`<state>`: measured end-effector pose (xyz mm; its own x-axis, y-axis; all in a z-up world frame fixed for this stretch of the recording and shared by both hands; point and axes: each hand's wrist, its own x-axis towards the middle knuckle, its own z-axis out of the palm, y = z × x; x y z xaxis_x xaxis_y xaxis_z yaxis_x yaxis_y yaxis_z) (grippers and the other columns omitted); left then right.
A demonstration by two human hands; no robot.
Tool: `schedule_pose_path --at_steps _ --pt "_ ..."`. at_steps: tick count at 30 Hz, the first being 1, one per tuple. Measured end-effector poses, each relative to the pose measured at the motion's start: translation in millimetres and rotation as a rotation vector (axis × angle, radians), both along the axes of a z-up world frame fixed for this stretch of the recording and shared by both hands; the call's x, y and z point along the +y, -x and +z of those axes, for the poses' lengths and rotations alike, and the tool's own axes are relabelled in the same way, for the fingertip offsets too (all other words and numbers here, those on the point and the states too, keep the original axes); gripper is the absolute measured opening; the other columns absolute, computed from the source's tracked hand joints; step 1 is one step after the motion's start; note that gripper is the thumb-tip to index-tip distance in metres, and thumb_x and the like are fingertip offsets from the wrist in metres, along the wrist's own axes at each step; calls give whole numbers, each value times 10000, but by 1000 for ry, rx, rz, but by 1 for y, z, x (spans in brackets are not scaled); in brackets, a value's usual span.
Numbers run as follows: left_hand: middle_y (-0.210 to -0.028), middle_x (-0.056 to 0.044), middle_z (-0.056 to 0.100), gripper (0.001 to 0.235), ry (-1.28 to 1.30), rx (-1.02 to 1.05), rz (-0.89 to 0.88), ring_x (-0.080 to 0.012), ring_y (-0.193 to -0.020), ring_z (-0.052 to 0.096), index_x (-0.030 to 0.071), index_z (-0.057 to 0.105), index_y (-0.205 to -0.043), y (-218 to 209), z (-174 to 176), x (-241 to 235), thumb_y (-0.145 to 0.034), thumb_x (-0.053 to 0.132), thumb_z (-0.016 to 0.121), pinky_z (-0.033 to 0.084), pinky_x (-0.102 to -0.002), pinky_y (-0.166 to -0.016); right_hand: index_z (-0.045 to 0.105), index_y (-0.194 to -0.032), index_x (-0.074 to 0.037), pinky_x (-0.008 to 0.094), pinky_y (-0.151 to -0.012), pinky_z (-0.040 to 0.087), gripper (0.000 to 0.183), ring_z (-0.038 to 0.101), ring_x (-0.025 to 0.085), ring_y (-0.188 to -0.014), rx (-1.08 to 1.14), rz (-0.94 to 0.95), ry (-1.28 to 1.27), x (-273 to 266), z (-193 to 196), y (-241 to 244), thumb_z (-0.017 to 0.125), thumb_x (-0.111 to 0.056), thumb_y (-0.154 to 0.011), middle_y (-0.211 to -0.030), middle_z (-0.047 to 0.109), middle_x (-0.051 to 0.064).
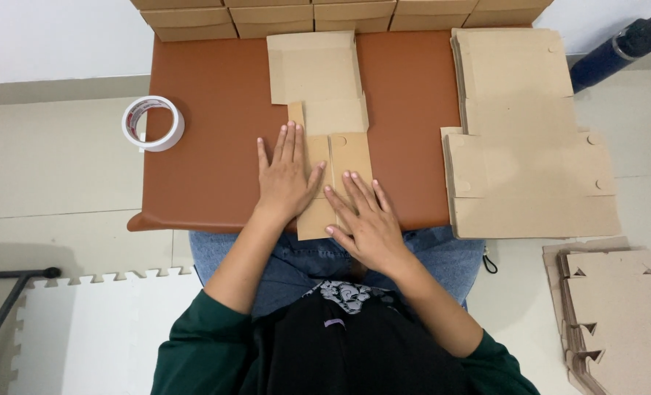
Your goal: The person folds a flat cardboard box blank along its creases, tucks and locks the side tabs to form a rectangular box, and places the finished box on a stack of completed boxes on the table.
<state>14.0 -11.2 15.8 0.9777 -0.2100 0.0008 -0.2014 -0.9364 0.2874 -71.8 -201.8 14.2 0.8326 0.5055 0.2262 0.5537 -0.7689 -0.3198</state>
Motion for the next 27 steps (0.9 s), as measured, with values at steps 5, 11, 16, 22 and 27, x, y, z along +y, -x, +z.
schedule_pose_path --at_steps 5,11,16,22,27 --pt "-1649 -177 287 733 -74 -33 35 -288 -1559 146 32 318 -1577 -37 -15 1 -1043 535 333 -113 -648 -1185 392 -1571 -197 569 -1210 105 644 230 370 -1524 11 5 -11 0 0 0 489 -510 -1017 -1577 350 244" --pt "-1603 -342 183 637 126 -65 150 -460 -1531 35 112 478 -1459 -49 -13 7 -967 499 593 -79 -706 -1154 403 -1564 -192 570 -1210 109 641 236 373 -1521 14 5 -2 -1 4 0 497 -504 -1012 -1579 346 247" --pt "-1604 -346 184 573 307 -31 130 -435 -1539 112 118 516 -1351 -54 -3 14 -904 399 738 -65 -702 -1155 389 -1572 -202 560 -1214 109 650 243 368 -1519 -19 1 10 0 2 1 495 -513 -1012 -1580 345 240" --pt "-1579 -270 318 491 299 -78 30 -340 -1528 234 -5 540 -1295 -58 -3 3 -921 253 725 16 -582 -1230 397 -1568 -195 568 -1211 100 642 237 374 -1521 15 3 -9 -1 2 1 491 -509 -1015 -1583 339 248" --pt "-1638 -293 206 749 90 16 -48 -358 -1556 152 -45 194 -1579 -65 -6 0 -1042 400 467 3 -571 -1235 393 -1568 -201 562 -1211 108 641 230 371 -1522 -6 6 1 0 -1 0 492 -507 -1014 -1583 334 243"
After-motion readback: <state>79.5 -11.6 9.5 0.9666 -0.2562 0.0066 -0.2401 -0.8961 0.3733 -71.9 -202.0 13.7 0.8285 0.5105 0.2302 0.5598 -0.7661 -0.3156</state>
